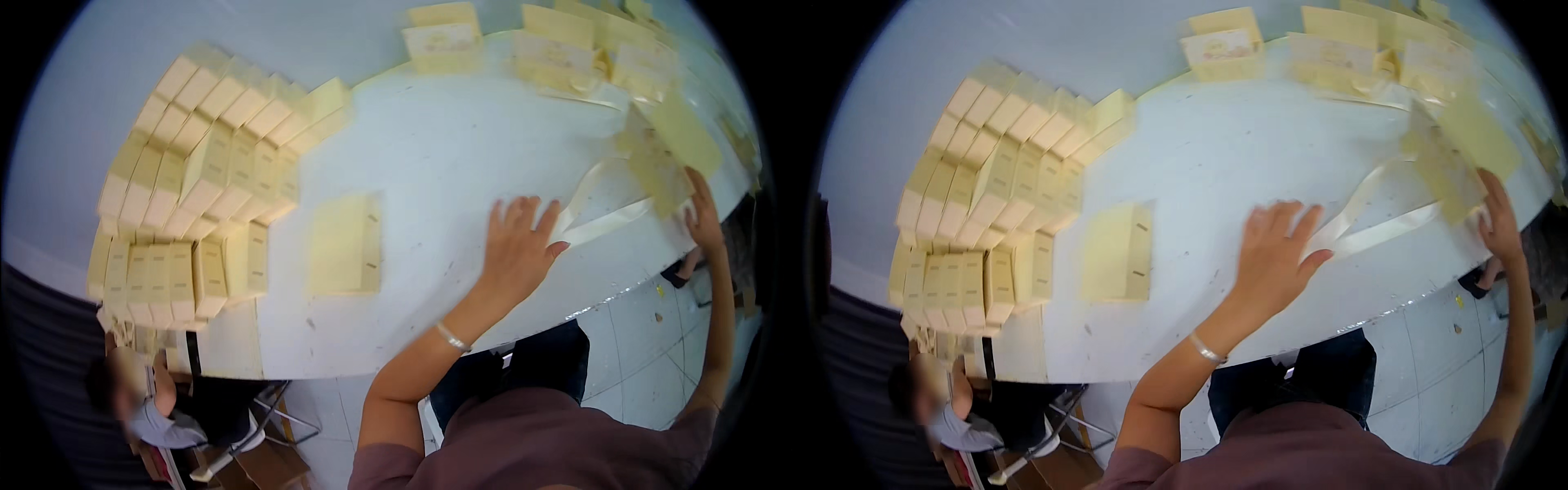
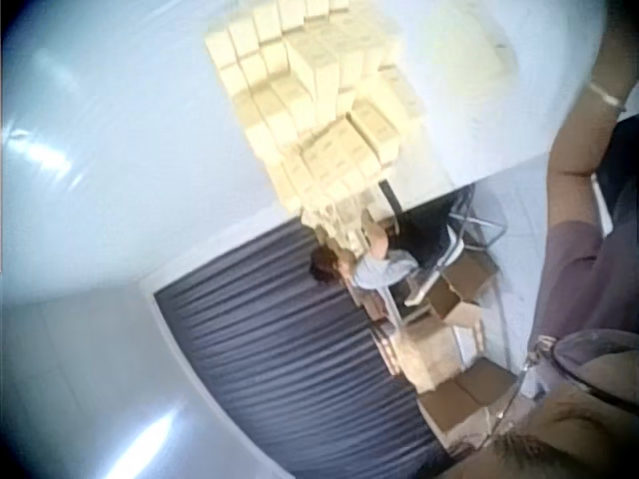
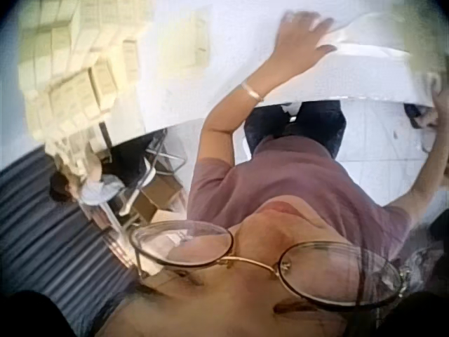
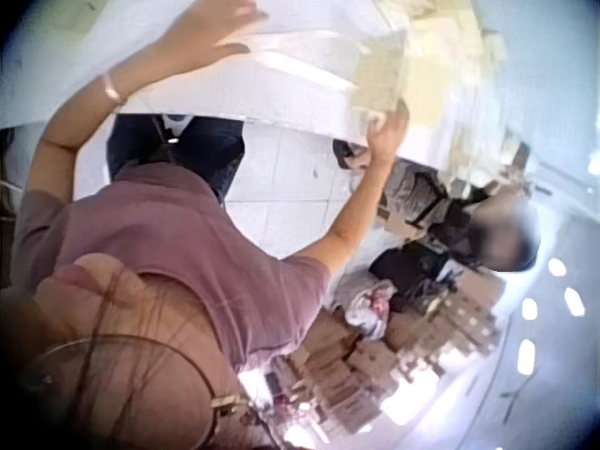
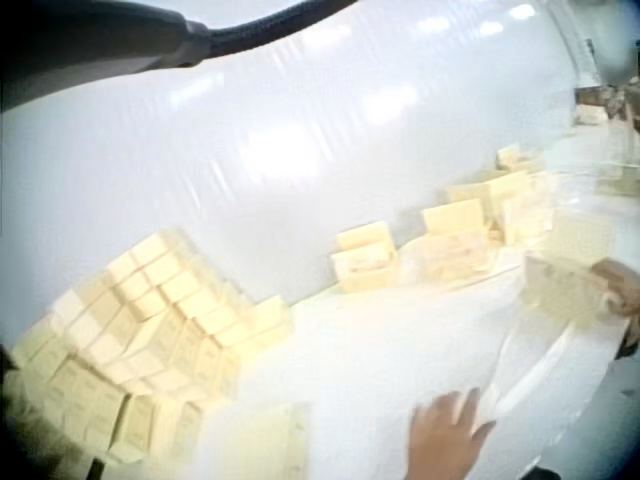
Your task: The person assembles small yellow cardboard boxes by inserting white ribbons into the interior and folding the flaps closed. The person repeats this process for multiple boxes, stacking the finished units on the table.
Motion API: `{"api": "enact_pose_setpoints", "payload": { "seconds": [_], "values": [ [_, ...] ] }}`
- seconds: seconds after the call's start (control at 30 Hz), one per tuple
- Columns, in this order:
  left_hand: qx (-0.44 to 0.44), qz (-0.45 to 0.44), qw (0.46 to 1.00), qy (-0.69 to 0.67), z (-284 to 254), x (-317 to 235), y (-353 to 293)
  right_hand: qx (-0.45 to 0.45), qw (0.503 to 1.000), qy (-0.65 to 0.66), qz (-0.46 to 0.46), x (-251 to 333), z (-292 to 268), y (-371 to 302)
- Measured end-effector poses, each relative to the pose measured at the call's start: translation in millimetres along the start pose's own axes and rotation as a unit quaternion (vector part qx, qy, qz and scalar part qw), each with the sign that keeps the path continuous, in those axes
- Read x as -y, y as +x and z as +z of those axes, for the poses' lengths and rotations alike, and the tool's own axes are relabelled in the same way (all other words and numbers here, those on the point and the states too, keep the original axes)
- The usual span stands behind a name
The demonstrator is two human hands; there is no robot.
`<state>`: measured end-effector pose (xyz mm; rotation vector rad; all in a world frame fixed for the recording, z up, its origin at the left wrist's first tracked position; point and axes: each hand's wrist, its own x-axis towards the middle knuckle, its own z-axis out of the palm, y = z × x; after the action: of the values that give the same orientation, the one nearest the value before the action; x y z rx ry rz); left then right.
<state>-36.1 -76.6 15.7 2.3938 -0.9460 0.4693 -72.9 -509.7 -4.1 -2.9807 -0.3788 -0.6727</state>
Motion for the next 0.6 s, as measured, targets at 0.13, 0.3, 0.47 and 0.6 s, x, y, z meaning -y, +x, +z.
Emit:
{"api": "enact_pose_setpoints", "payload": {
  "seconds": [0.13,0.3,0.47,0.6],
  "values": [
    [0.006,-0.367,0.888,0.277,-121,78,-58,-0.249,0.966,-0.012,0.063,0,-32,-6],
    [0.167,-0.471,0.851,0.162,-150,106,-92,-0.222,0.959,0.173,-0.032,125,1,4],
    [0.001,-0.418,0.774,-0.475,-135,96,-92,-0.016,0.839,0.543,-0.044,284,13,68],
    [-0.026,-0.389,0.512,-0.766,-96,39,-91,0.039,0.789,0.613,-0.009,321,0,90]
  ]
}}
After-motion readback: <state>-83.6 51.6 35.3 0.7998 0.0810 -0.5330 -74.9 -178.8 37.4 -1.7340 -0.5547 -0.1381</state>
